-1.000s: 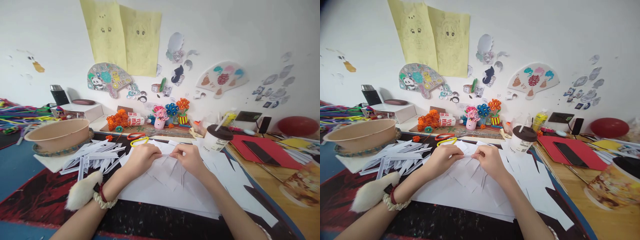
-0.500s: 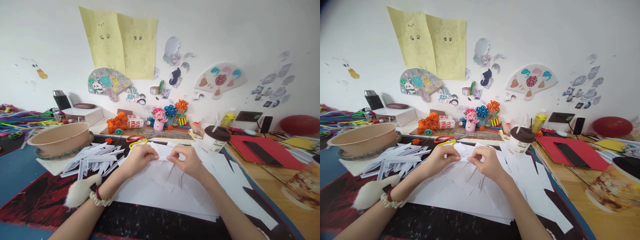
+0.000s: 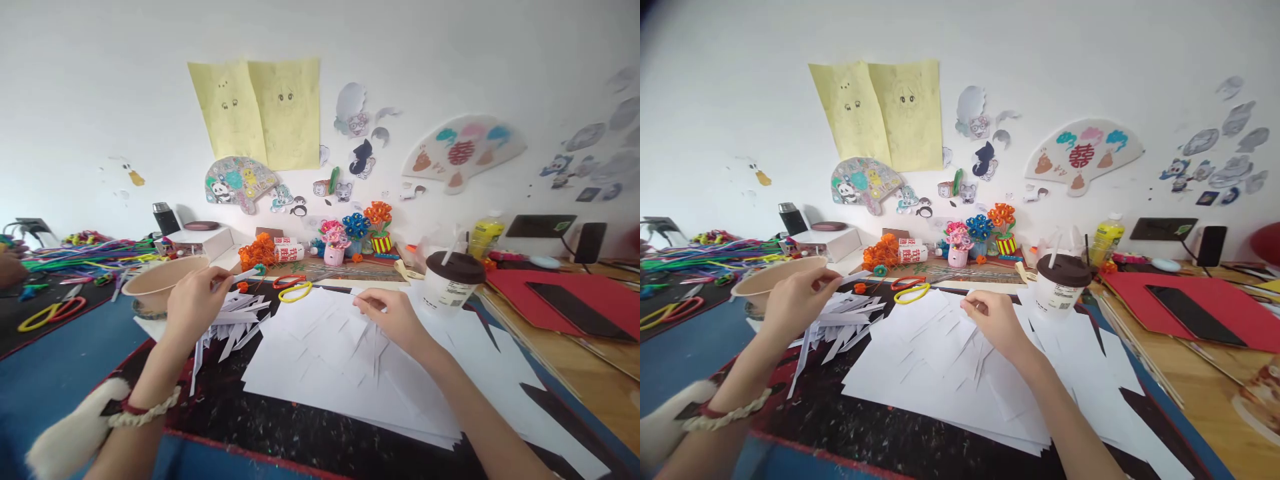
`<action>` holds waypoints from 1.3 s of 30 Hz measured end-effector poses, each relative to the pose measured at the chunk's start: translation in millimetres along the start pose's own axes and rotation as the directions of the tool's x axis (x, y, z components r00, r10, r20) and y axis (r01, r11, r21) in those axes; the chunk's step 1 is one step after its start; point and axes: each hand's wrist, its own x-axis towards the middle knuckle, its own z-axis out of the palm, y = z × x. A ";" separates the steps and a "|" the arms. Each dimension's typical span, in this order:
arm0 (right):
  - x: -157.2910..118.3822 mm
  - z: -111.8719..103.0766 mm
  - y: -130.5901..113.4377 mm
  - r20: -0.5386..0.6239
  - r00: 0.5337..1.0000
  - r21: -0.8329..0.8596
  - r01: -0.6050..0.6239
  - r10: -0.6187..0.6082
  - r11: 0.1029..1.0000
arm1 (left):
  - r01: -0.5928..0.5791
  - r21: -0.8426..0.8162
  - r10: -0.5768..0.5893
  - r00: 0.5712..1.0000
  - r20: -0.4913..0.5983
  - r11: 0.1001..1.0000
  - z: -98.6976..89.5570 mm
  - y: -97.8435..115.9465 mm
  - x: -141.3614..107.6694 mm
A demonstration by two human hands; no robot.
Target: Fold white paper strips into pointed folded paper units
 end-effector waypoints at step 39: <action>-3.4 2.9 -15.3 0.241 0.970 0.688 -0.195 0.034 0.699 | -0.778 -0.221 0.649 0.617 -0.445 0.588 66.5 137.4 -56.0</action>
